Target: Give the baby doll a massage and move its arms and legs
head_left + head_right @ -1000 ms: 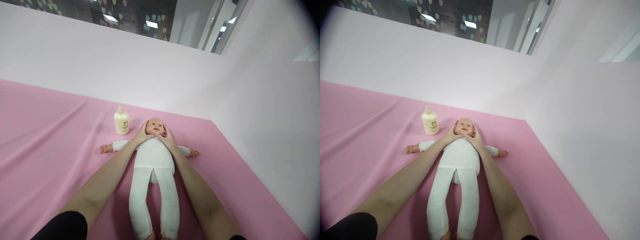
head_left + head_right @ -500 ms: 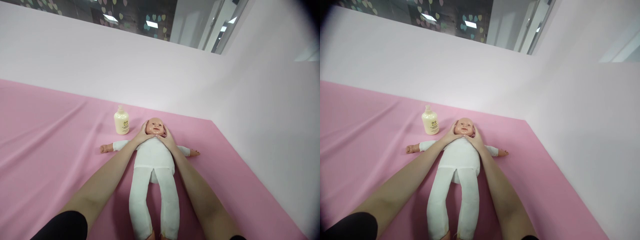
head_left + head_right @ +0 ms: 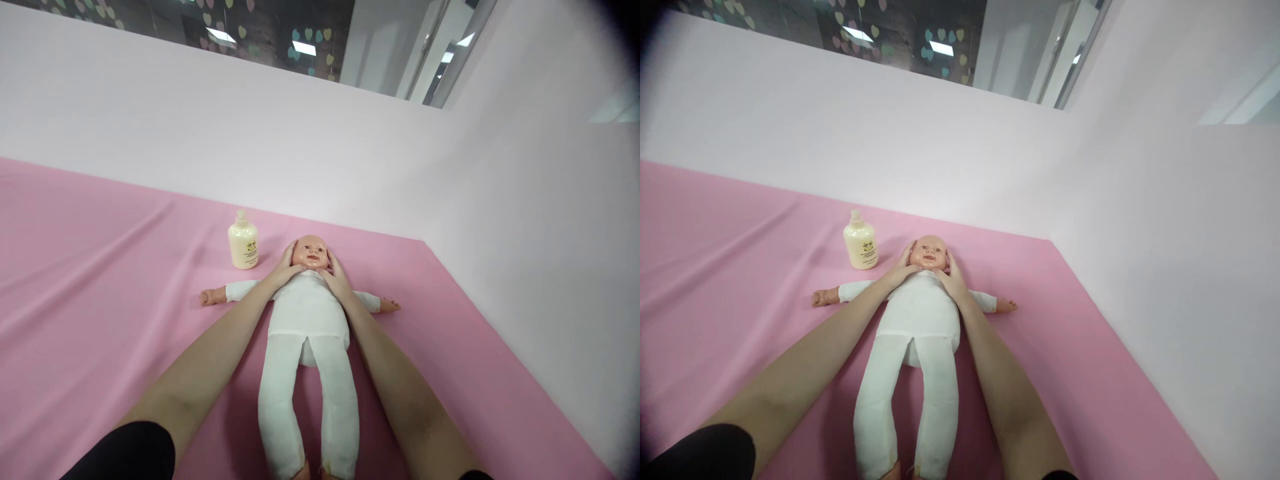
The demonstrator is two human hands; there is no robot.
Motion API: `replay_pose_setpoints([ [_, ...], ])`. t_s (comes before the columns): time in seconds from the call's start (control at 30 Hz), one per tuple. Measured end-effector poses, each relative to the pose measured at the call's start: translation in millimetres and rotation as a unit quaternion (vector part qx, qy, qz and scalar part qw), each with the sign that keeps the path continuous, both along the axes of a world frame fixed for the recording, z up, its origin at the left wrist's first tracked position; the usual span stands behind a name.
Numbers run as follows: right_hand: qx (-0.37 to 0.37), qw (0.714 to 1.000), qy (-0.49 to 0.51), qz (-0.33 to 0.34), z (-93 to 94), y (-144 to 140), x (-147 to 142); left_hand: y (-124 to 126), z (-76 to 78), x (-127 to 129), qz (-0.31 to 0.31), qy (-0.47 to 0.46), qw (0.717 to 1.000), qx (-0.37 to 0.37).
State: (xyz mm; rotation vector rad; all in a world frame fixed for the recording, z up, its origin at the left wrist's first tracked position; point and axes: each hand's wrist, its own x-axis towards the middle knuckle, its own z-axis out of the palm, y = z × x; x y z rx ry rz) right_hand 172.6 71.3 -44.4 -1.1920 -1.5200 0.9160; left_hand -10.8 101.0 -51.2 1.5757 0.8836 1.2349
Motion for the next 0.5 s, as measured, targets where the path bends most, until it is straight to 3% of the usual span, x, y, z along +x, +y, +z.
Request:
replay_pose_setpoints([
  [0.5, 0.025, 0.998, 0.053, 0.024, -3.3, 4, 1, 10, -11.5, 0, 0.009, -0.021, 1.000, 0.006],
])
